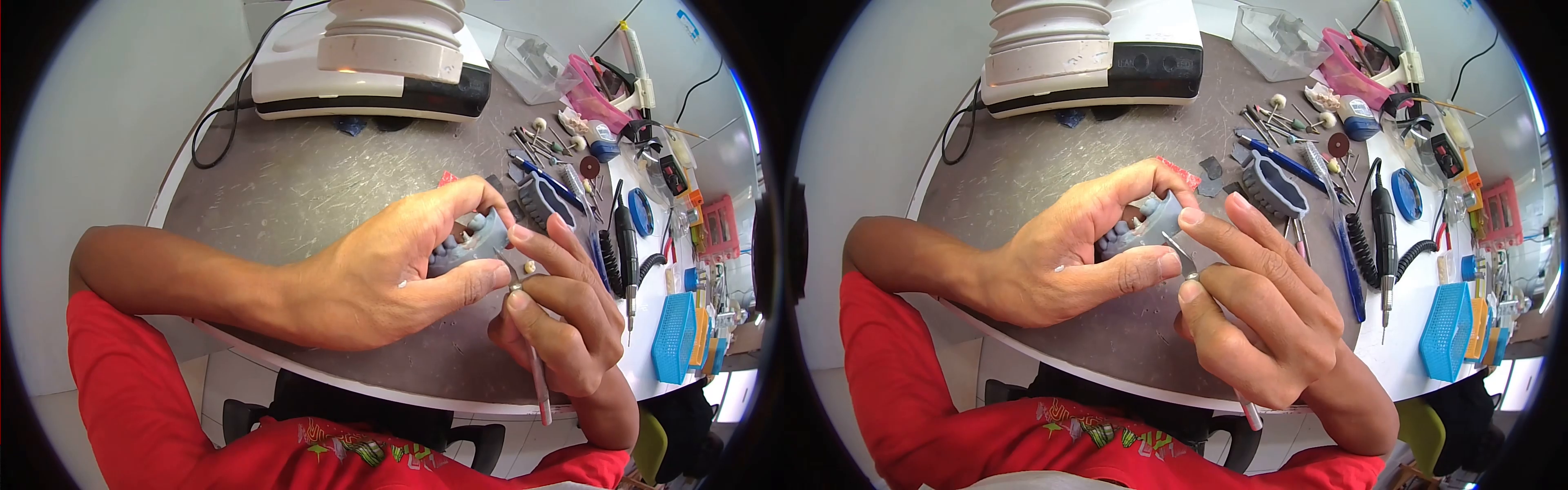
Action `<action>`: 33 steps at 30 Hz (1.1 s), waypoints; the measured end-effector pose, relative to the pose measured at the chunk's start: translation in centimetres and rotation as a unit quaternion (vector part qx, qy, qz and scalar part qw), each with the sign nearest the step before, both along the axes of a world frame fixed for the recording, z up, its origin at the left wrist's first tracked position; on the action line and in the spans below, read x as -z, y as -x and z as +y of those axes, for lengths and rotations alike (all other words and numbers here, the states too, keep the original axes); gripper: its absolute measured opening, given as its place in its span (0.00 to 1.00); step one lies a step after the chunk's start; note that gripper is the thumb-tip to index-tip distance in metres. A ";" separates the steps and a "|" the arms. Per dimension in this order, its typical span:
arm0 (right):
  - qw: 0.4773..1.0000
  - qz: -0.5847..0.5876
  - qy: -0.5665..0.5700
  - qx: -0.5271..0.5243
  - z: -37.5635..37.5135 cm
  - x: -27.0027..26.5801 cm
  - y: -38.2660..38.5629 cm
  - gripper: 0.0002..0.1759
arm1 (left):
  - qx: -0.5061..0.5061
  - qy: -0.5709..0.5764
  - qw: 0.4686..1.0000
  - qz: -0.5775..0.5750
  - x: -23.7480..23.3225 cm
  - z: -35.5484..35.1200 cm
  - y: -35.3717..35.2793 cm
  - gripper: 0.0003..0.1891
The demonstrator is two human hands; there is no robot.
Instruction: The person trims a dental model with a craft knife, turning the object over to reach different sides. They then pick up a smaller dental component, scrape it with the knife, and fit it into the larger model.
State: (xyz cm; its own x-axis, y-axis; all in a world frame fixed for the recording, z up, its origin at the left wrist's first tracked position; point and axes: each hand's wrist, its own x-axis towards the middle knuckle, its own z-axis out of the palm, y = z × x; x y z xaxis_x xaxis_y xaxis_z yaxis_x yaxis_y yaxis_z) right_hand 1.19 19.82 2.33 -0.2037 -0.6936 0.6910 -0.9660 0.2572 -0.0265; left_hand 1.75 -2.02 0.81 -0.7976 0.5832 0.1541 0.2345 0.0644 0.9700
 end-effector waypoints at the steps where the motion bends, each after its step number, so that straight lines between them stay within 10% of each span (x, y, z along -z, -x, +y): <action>1: 1.000 -0.001 -0.003 -0.004 0.0 0.0 0.0 0.13 | -0.001 0.000 1.000 0.008 0.0 0.0 0.0 0.18; 33: 1.000 -0.029 -0.004 -0.002 0.2 0.0 -0.2 0.14 | 0.003 -0.020 0.999 -0.042 -0.2 0.1 -0.2 0.16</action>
